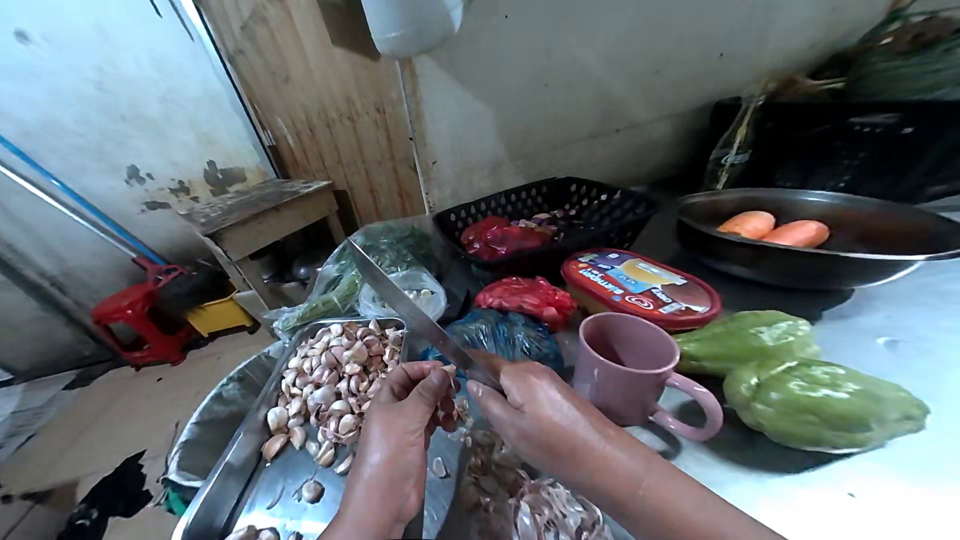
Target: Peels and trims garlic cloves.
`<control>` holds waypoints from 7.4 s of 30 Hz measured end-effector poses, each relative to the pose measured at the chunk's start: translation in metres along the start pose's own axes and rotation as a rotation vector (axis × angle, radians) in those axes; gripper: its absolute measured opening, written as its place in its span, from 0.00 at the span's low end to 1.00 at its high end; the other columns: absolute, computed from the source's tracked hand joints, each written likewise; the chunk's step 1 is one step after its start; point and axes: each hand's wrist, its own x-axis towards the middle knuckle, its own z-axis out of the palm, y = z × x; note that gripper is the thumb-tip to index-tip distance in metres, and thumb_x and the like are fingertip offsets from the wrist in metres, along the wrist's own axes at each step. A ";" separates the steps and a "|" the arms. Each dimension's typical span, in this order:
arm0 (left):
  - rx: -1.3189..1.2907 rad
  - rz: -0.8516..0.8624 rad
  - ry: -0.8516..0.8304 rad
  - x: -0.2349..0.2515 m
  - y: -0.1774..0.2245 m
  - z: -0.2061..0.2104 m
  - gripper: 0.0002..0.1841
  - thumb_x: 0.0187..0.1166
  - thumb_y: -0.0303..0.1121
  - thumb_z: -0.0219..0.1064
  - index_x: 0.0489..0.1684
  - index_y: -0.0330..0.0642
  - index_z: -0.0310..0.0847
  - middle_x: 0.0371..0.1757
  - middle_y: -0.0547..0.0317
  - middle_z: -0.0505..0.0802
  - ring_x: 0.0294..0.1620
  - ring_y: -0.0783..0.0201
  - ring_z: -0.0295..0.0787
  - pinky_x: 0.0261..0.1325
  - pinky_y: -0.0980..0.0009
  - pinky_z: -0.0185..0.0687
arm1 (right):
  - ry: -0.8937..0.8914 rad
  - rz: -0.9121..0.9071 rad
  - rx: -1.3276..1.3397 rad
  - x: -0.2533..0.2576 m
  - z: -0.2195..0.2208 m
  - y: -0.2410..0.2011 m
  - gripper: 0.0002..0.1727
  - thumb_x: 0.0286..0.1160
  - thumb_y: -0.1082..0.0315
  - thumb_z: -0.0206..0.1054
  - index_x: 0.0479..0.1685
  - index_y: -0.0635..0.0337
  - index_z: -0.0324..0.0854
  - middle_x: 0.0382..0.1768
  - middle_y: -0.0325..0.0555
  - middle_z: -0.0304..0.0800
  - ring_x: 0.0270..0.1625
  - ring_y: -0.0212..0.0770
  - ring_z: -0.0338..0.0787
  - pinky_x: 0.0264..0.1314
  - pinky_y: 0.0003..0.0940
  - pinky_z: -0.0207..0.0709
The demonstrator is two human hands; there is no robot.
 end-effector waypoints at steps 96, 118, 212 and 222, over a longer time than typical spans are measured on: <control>0.274 0.114 -0.015 0.014 0.000 -0.017 0.07 0.86 0.25 0.61 0.49 0.33 0.85 0.34 0.57 0.91 0.30 0.67 0.89 0.37 0.73 0.87 | -0.085 0.237 0.313 0.007 -0.012 -0.002 0.16 0.92 0.61 0.55 0.64 0.59 0.81 0.30 0.40 0.83 0.25 0.32 0.81 0.32 0.30 0.79; 0.653 0.486 -0.069 0.006 -0.015 -0.017 0.11 0.81 0.36 0.68 0.52 0.39 0.87 0.39 0.64 0.93 0.37 0.74 0.91 0.43 0.78 0.88 | -0.140 0.210 0.190 0.005 -0.011 -0.008 0.17 0.93 0.60 0.52 0.66 0.57 0.80 0.33 0.41 0.83 0.29 0.32 0.81 0.37 0.30 0.78; 0.414 0.028 -0.212 0.019 0.010 -0.032 0.13 0.80 0.23 0.64 0.59 0.38 0.85 0.47 0.61 0.91 0.39 0.71 0.89 0.43 0.75 0.86 | 0.201 0.003 0.022 0.001 -0.009 0.015 0.20 0.86 0.56 0.56 0.63 0.54 0.86 0.31 0.38 0.89 0.31 0.34 0.87 0.37 0.36 0.83; 0.770 0.155 0.000 0.131 0.060 -0.019 0.19 0.87 0.27 0.57 0.74 0.38 0.78 0.55 0.49 0.88 0.41 0.61 0.83 0.44 0.63 0.80 | 0.224 -0.128 0.155 -0.003 -0.010 0.020 0.15 0.79 0.59 0.58 0.43 0.55 0.89 0.25 0.32 0.86 0.25 0.21 0.81 0.29 0.21 0.77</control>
